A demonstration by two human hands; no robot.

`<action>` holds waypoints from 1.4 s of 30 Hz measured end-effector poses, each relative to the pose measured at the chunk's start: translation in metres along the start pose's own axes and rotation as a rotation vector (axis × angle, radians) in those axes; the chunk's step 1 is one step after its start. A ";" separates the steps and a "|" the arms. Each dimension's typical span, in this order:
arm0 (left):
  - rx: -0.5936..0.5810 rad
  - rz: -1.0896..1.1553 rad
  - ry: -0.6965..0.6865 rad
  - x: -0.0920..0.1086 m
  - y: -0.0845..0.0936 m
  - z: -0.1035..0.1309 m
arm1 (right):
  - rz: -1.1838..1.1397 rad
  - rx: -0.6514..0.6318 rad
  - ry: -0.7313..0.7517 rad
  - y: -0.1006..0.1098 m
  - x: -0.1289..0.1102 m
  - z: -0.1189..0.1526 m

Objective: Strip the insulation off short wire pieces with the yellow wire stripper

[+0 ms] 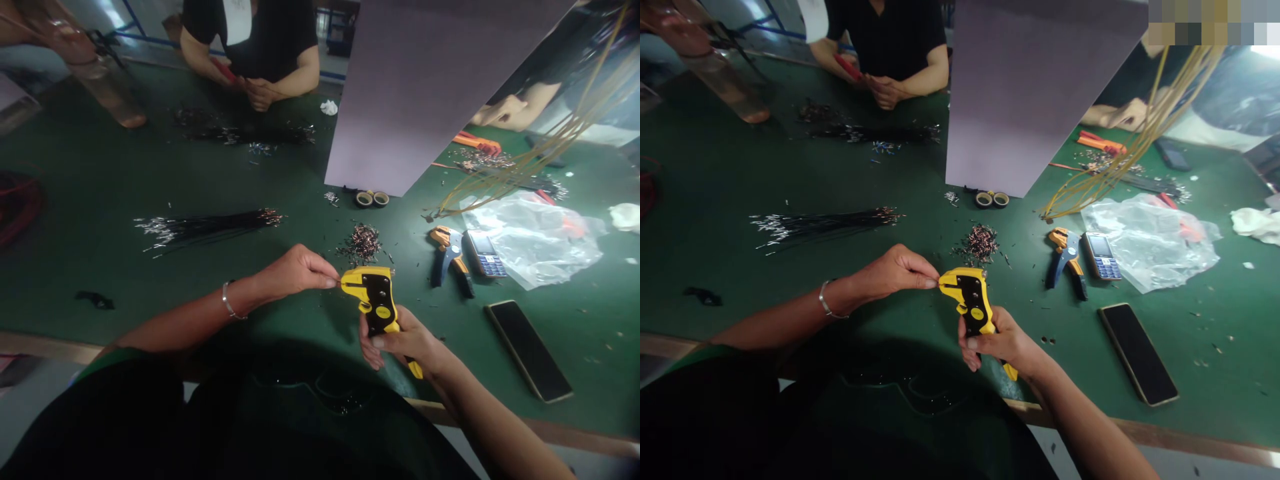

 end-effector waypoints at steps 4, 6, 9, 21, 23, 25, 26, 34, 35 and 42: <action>-0.020 -0.002 -0.018 0.001 0.000 0.000 | 0.008 0.026 -0.010 0.001 0.002 0.003; -0.032 -0.014 -0.015 0.002 0.000 0.001 | 0.005 0.031 -0.015 0.000 0.003 0.004; -0.041 -0.034 -0.008 0.002 0.001 0.001 | 0.002 0.043 -0.023 -0.002 0.003 0.005; -0.020 -0.019 -0.016 -0.005 0.000 -0.003 | 0.020 0.170 -0.052 -0.007 0.005 0.007; -0.009 -0.016 -0.004 -0.006 0.000 -0.003 | 0.015 0.179 -0.053 -0.006 0.005 0.007; -0.008 -0.016 0.000 -0.006 -0.001 -0.004 | 0.027 0.192 -0.060 -0.005 0.006 0.007; -0.009 -0.017 0.002 -0.005 -0.001 -0.004 | 0.029 0.197 -0.063 -0.005 0.006 0.007; -0.012 -0.032 0.001 -0.005 -0.001 -0.004 | -0.034 0.186 -0.073 -0.004 0.006 0.010; -0.008 -0.033 0.001 -0.005 -0.002 -0.004 | -0.045 0.180 -0.070 -0.004 0.006 0.010; 0.012 -0.037 0.002 -0.005 -0.003 -0.003 | -0.103 0.173 -0.068 -0.003 0.005 0.011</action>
Point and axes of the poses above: each hand's wrist, its own z-axis away from the middle knuckle, its own y-axis out of the back of the hand, x = y × z, the point moved 3 cm from there along -z, towards the middle knuckle, and after that the axes turned 9 degrees about -z, right-handed, at the moved point
